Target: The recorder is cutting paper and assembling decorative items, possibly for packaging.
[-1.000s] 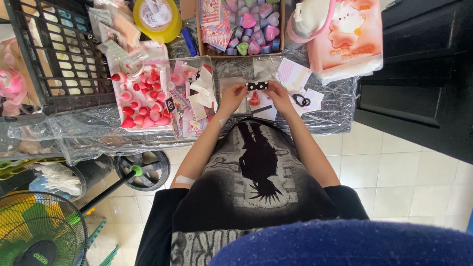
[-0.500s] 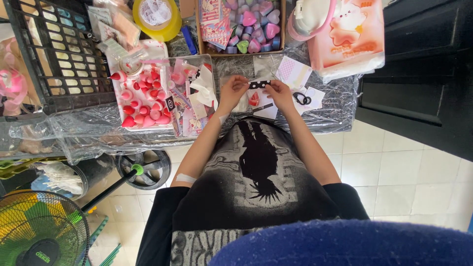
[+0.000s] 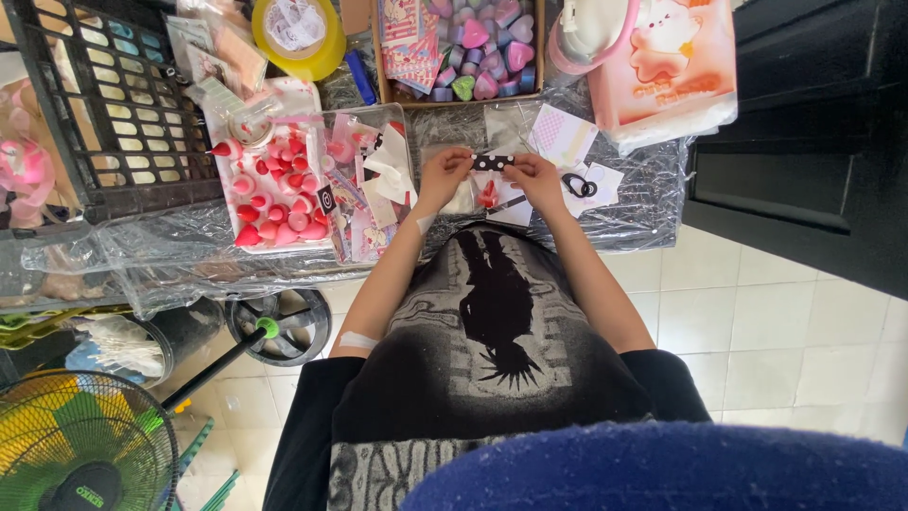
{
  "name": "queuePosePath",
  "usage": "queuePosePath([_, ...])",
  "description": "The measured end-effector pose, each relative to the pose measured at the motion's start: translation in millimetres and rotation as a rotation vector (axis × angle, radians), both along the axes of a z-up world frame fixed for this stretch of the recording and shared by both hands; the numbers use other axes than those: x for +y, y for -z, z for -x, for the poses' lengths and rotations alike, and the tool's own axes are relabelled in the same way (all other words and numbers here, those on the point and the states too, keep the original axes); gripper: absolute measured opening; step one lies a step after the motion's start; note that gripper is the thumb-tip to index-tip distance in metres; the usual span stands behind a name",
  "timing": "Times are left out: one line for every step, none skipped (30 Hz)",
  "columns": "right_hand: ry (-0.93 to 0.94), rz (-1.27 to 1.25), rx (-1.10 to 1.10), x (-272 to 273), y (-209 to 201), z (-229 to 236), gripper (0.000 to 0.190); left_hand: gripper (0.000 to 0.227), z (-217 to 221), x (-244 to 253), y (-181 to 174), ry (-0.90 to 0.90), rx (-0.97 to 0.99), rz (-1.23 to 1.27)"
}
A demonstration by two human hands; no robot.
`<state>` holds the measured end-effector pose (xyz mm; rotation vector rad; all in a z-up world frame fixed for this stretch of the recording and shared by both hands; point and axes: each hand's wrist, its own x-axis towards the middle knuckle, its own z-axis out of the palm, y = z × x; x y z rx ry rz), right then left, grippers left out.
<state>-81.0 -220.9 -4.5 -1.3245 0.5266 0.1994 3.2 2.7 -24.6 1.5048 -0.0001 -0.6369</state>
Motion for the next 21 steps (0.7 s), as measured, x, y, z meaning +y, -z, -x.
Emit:
queuePosePath([0.005, 0.000, 0.003, 0.8, 2.1, 3.5, 0.029, 0.023, 3.4, 1.1, -2.6, 0.005, 0.003, 0.000])
queuePosePath([0.012, -0.004, 0.002, 0.9, 4.2, 2.2, 0.029, 0.024, 1.9, 1.6, -5.5, 0.011, 0.005, 0.004])
queuePosePath([0.018, -0.008, 0.002, 1.2, 6.1, 0.9, 0.029, 0.025, 0.5, 2.2, -8.7, 0.016, 0.008, 0.008])
queuePosePath([0.024, -0.010, 0.001, 2.6, 6.3, 0.7, 0.029, 0.025, -0.1, 4.2, -15.6, 0.022, 0.006, 0.006])
queuePosePath([0.024, -0.012, -0.002, 4.2, 6.5, 0.1, 0.027, 0.027, -1.1, 6.3, -22.5, 0.045, -0.007, 0.024])
queuePosePath([0.025, -0.010, -0.004, 3.1, 6.2, 0.2, 0.025, 0.030, -1.7, 5.6, -28.9, 0.069, -0.019, 0.045])
queuePosePath([0.032, -0.008, -0.003, 4.2, 2.7, 1.7, 0.025, 0.030, -0.6, 8.0, -19.4, 0.076, -0.018, 0.047])
queuePosePath([0.029, -0.004, 0.004, 5.7, -0.9, 0.7, 0.024, 0.028, -1.1, 11.1, -10.4, 0.071, -0.012, 0.033])
queuePosePath([0.027, 0.001, 0.011, 7.3, -4.4, -0.5, 0.023, 0.026, -2.1, 14.3, -1.3, 0.065, -0.006, 0.018])
queuePosePath([0.033, 0.003, 0.008, 7.2, -6.7, -0.6, 0.023, 0.026, -3.4, 13.8, -0.4, 0.071, -0.008, 0.020])
queuePosePath([0.025, 0.021, 0.020, 7.1, -8.5, -0.7, 0.022, 0.025, -4.7, 13.2, 0.8, 0.074, -0.009, -0.005])
queuePosePath([0.016, 0.038, 0.032, 8.0, -9.6, -0.7, 0.020, 0.024, -5.7, 13.8, 2.5, 0.075, -0.010, -0.031])
queuePosePath([0.020, 0.039, 0.029, 8.8, -15.1, -3.8, 0.020, 0.024, -7.8, 12.0, 2.2, 0.079, -0.013, -0.030])
queuePosePath([0.041, 0.092, 0.026, 10.3, -19.9, -4.5, 0.022, 0.023, -7.3, 11.0, 2.6, 0.075, -0.086, -0.074])
queuePosePath([0.061, 0.145, 0.023, 11.4, -24.4, -4.8, 0.023, 0.022, -6.3, 9.7, 3.2, 0.071, -0.159, -0.118])
queuePosePath([0.064, 0.145, 0.021, 10.8, -21.9, -6.7, 0.023, 0.022, -8.9, 7.6, 0.5, 0.074, -0.161, -0.117])
queuePosePath([0.062, 0.153, 0.014, 9.9, -19.5, -8.6, 0.023, 0.021, -11.3, 5.2, -2.2, 0.066, -0.148, -0.113])
queuePosePath([0.055, 0.158, 0.012, 10.0, -17.4, -6.9, 0.023, 0.020, -9.0, 4.2, -5.2, 0.055, -0.130, -0.110])
queuePosePath([0.053, 0.156, 0.015, 10.5, -14.4, -1.9, 0.023, 0.020, -4.8, 7.0, -8.6, 0.053, -0.126, -0.112])
queuePosePath([0.047, 0.158, -0.010, 7.7, -12.2, -2.2, 0.024, 0.020, -5.3, 6.4, -12.6, 0.060, -0.119, -0.113])
queuePosePath([0.041, 0.160, -0.035, 4.6, -10.3, -2.7, 0.025, 0.019, -5.9, 5.8, -17.0, 0.067, -0.111, -0.113])
